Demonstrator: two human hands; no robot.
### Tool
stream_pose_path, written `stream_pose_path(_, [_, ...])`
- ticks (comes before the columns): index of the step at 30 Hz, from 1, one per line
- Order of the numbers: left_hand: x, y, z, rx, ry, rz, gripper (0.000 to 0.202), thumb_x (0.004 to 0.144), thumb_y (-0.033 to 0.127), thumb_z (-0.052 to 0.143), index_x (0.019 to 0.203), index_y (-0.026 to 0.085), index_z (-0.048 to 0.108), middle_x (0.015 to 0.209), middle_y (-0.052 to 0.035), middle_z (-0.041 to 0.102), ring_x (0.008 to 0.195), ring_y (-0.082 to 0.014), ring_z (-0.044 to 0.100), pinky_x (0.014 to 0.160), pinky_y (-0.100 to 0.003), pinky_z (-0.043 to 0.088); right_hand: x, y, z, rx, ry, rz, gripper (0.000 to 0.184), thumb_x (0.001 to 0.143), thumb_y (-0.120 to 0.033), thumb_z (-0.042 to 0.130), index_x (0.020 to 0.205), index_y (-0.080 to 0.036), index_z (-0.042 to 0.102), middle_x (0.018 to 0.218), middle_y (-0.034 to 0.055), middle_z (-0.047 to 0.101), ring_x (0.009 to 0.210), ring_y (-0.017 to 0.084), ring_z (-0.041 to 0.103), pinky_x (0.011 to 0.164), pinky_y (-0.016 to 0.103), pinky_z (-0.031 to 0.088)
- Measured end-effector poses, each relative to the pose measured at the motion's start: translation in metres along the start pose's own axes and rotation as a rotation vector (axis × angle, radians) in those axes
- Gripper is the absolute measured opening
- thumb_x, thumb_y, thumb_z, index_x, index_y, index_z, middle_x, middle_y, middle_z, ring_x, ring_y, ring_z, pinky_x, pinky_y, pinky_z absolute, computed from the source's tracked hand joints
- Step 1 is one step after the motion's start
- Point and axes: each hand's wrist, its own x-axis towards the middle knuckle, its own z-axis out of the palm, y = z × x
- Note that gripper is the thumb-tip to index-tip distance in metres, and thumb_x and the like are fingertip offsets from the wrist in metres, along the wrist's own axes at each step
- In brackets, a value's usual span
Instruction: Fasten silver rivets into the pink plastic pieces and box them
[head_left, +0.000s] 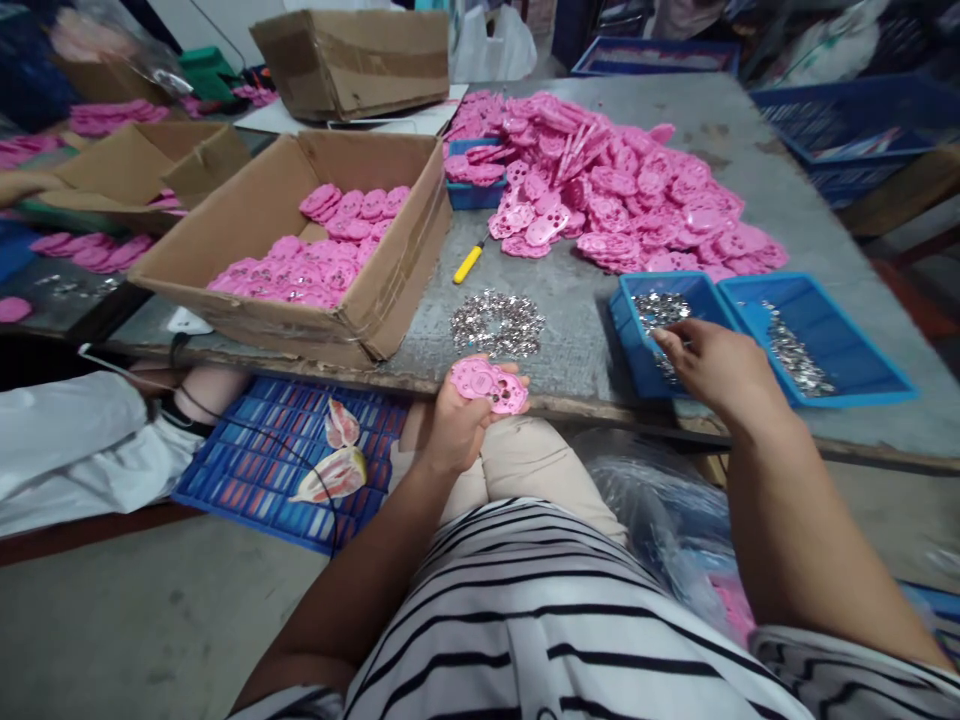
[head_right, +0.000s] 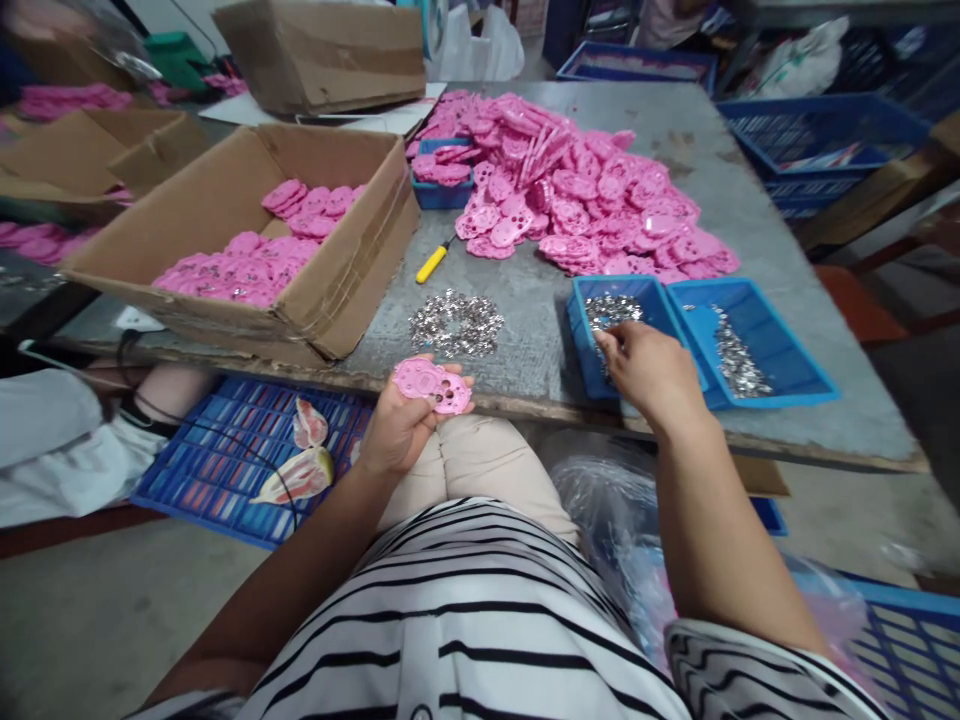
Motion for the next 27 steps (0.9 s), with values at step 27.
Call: stream_pose_path(27, [-0.001, -0.008, -0.017, 0.03, 0.007, -0.07, 0.05, 0.063, 0.009, 0.065, 0.108, 0.02, 0.047, 0.103, -0.0077, 0.072, 0.091, -0.0249, 0.071, 0.071, -0.035, 0.059, 0.032, 0.013, 0.006, -0.34, 0.002, -0.223, 0.036, 0.088, -0.016, 0.045, 0.117, -0.007, 0.064, 0.119, 0.0219, 0.063, 0.111, 0.033, 0.059, 0.083, 0.037, 0.048])
